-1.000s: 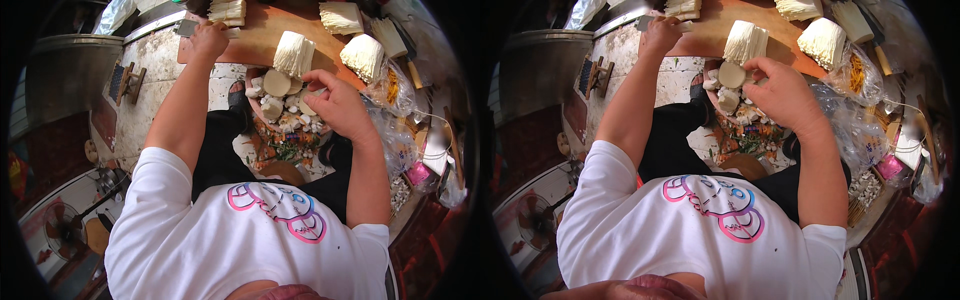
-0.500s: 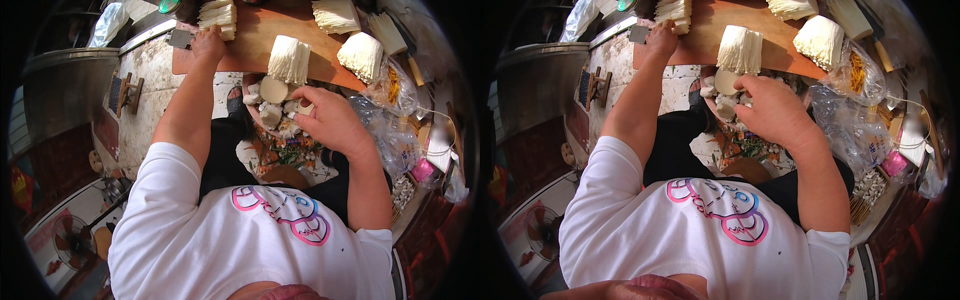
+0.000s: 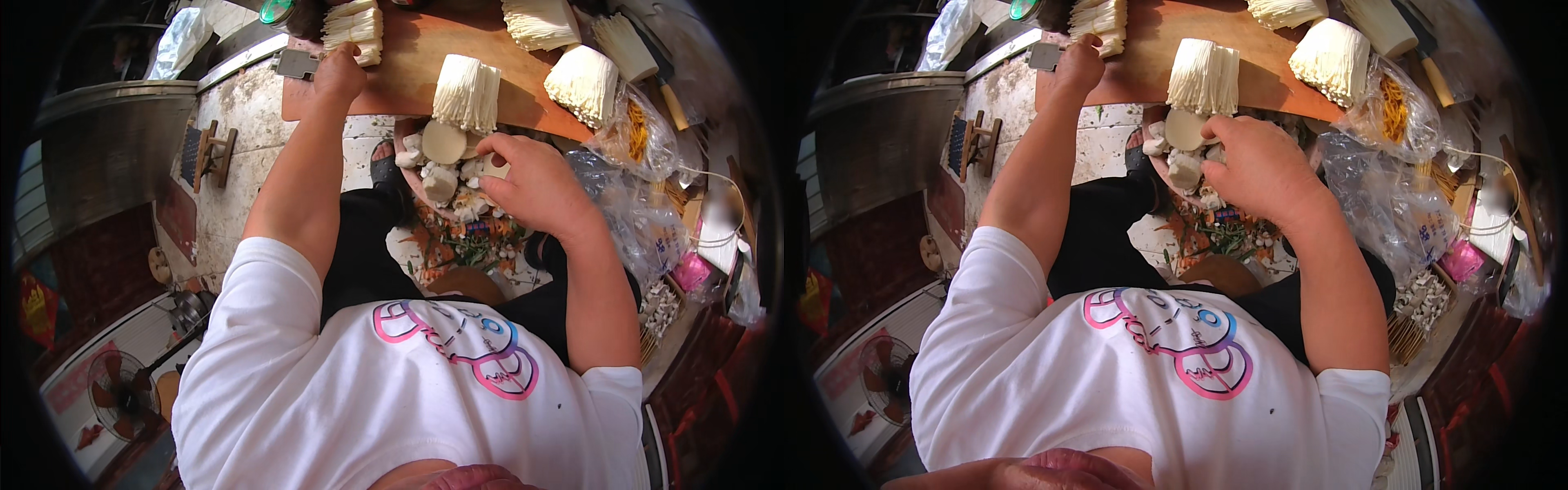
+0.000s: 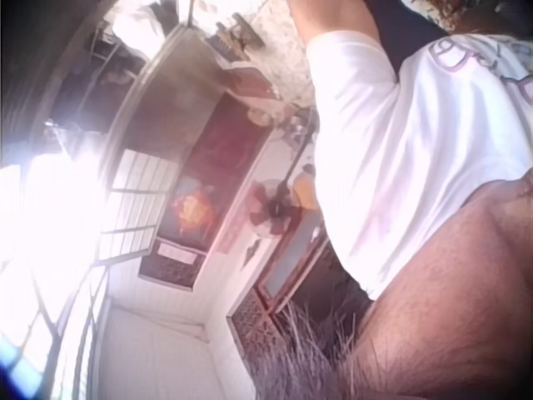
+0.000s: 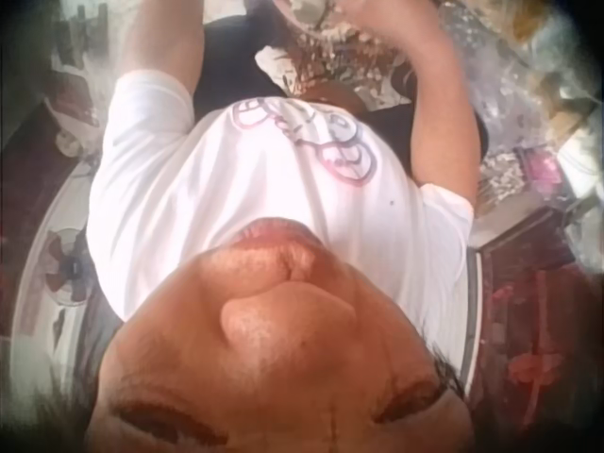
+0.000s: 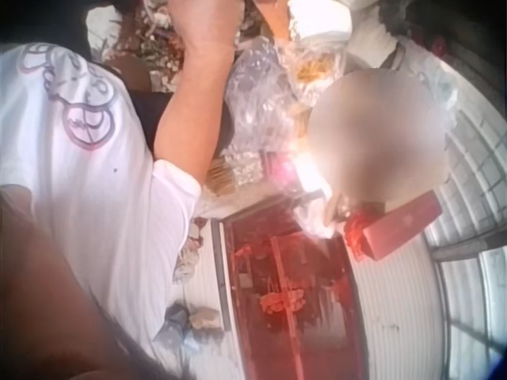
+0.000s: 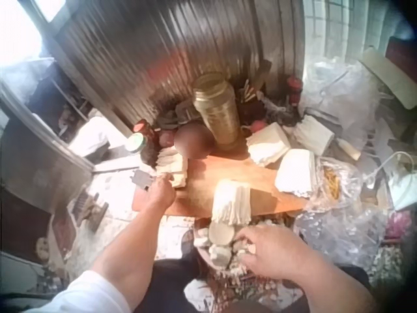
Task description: The person sits on the floor and repeatedly picks up bundles of dried noodles, separates them into smaller portions, and places them on a wooden board. The person handles the noodles by hand, breaking them apart and arranging them in stacks.
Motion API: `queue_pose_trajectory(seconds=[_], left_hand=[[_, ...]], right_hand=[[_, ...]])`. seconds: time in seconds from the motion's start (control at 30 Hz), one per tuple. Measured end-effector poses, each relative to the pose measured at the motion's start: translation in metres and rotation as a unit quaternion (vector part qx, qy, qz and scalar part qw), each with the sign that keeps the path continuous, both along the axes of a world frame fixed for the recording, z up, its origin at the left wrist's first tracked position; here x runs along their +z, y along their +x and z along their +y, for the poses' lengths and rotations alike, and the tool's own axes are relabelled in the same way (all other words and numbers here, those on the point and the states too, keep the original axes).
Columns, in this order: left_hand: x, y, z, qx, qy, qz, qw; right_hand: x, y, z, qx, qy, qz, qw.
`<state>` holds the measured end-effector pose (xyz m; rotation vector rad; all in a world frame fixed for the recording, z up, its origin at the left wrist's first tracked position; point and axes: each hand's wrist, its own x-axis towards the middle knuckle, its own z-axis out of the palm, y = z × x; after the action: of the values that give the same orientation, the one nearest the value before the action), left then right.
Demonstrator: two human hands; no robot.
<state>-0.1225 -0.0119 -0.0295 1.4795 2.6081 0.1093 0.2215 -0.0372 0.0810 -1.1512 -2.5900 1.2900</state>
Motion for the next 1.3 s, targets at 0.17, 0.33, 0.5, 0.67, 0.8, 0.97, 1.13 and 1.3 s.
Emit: queue_pose_trajectory(seconds=[0.17, 0.33, 0.5, 0.67, 0.8, 0.97, 1.13, 1.3], left_hand=[[0.013, 0.004, -0.001, 0.005, 0.050, -0.026, 0.998], [0.039, 0.040, 0.007, -0.066, 0.104, -0.269, 0.955], [0.050, 0.111, 0.002, -0.037, -0.051, -0.367, 0.928], [0.037, 0.112, -0.001, 0.003, -0.039, -0.442, 0.896], [0.030, 0.117, -0.002, -0.041, -0.028, -0.407, 0.912], [0.011, 0.121, -0.003, -0.067, 0.008, -0.409, 0.910], [0.012, 0.126, -0.002, -0.060, 0.003, -0.472, 0.880], [0.017, 0.128, 0.000, -0.089, -0.012, -0.405, 0.910]], right_hand=[[0.001, 0.002, 0.003, -0.015, -0.007, -0.014, 1.000], [-0.009, 0.003, 0.010, -0.079, -0.023, -0.010, 0.997], [-0.034, -0.004, 0.029, -0.147, -0.043, 0.024, 0.988], [-0.067, -0.023, 0.045, -0.221, -0.087, 0.012, 0.971], [-0.094, -0.032, 0.053, -0.273, -0.063, -0.004, 0.960], [-0.079, -0.046, 0.050, -0.224, -0.028, -0.079, 0.971], [-0.074, -0.047, 0.052, -0.202, 0.028, -0.142, 0.969], [-0.066, -0.052, 0.051, -0.201, 0.012, -0.158, 0.967]])
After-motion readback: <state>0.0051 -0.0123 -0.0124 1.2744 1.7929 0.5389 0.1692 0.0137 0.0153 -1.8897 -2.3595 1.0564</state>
